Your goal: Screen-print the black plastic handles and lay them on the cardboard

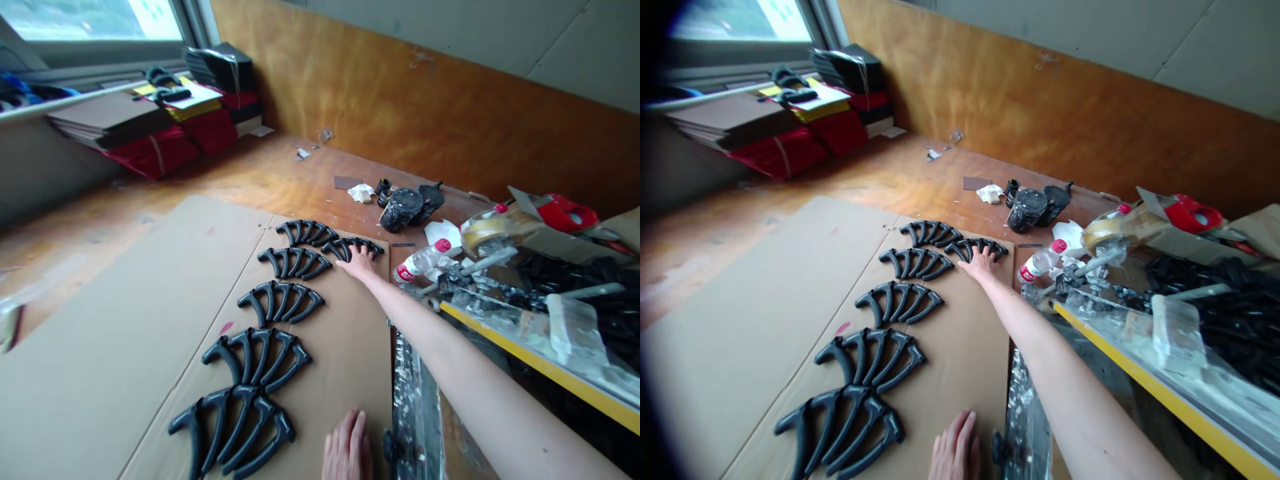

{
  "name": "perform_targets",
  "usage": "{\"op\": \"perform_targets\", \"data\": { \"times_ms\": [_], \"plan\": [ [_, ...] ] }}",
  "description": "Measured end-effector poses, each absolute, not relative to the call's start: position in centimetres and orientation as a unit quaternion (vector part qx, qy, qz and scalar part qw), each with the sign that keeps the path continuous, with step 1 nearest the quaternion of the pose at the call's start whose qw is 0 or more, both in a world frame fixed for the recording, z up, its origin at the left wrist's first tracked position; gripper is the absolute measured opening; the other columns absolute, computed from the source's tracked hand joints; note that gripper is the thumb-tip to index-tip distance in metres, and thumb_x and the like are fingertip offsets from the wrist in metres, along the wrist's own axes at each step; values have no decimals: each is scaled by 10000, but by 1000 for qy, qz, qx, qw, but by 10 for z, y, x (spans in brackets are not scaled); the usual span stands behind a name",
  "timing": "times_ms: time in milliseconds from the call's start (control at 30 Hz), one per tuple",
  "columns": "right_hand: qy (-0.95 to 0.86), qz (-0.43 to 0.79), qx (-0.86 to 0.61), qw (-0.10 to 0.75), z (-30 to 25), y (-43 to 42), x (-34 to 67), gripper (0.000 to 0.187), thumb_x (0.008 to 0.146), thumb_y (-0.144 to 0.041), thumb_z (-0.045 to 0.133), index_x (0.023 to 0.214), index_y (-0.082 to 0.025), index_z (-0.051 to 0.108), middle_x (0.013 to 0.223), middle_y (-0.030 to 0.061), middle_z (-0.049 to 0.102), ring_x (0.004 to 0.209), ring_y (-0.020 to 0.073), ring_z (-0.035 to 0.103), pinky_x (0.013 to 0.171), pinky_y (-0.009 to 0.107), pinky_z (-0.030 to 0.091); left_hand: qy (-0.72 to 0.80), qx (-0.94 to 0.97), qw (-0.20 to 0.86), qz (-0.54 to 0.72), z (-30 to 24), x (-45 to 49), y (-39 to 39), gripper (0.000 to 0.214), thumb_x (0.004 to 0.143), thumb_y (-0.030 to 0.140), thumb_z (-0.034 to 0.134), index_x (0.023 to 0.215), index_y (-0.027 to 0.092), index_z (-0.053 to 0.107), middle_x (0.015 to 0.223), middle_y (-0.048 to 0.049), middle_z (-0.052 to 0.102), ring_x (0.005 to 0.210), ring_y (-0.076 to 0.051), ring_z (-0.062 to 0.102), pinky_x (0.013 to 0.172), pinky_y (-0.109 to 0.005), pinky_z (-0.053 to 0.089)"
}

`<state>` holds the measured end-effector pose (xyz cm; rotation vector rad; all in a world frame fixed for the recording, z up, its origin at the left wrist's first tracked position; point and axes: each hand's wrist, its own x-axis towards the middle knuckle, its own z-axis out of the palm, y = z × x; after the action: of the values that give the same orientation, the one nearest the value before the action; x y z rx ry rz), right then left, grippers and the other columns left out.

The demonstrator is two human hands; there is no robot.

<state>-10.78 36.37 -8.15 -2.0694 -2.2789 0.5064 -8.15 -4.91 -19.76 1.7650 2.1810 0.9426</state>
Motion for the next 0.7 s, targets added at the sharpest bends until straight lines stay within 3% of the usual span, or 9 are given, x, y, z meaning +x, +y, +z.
{"op": "perform_targets", "data": {
  "times_ms": [100, 333, 433, 500, 700],
  "plan": [
    [-774, 158, -610, 62, -72, 326, -89, 624, 833, -513, 616, 1379, -255, 459, 1456, 161, 357, 1285, 339, 409, 964, 506, 425, 717, 609, 112, 320, -186, -89, -47, 489, 891, 146, 489, 1344, 328, 509, 1225, -88, 668, 1037, -243, 665, 817, -425, 529],
    [-853, 208, -446, 173, -41, 185, 18, 362, 844, -340, 674, 1175, -192, 654, 1273, 110, 591, 1238, 205, 492, 1066, 371, 373, 670, 675, 119, 285, -159, -101, -39, 448, 915, 260, 487, 1356, 188, 455, 1253, -174, 593, 1093, -309, 602, 843, -466, 505],
    [-803, 186, -523, 216, -28, 139, 101, 227, 879, -258, 613, 1090, -228, 693, 1188, 60, 660, 1171, 186, 547, 1023, 362, 415, 666, 686, 115, 269, -156, -101, -38, 437, 925, 303, 473, 1346, 191, 446, 1257, -173, 572, 1095, -323, 592, 863, -480, 496],
    [-742, 157, -617, 208, -26, 116, 171, 237, 897, -193, 543, 1062, -242, 707, 1117, 39, 694, 1094, 187, 592, 979, 352, 442, 667, 688, 111, 265, -158, -102, -39, 426, 921, 330, 476, 1331, 218, 452, 1252, -157, 572, 1094, -324, 594, 880, -487, 491],
    [-573, 111, -808, 83, -50, 66, 377, 391, 852, -39, 421, 1028, -199, 732, 1101, 86, 705, 1043, 189, 630, 908, 295, 448, 688, 653, 132, 287, -164, -100, -36, 419, 877, 449, 498, 1220, 209, 526, 1134, -123, 633, 1012, -299, 633, 854, -461, 513]
  ]
}}
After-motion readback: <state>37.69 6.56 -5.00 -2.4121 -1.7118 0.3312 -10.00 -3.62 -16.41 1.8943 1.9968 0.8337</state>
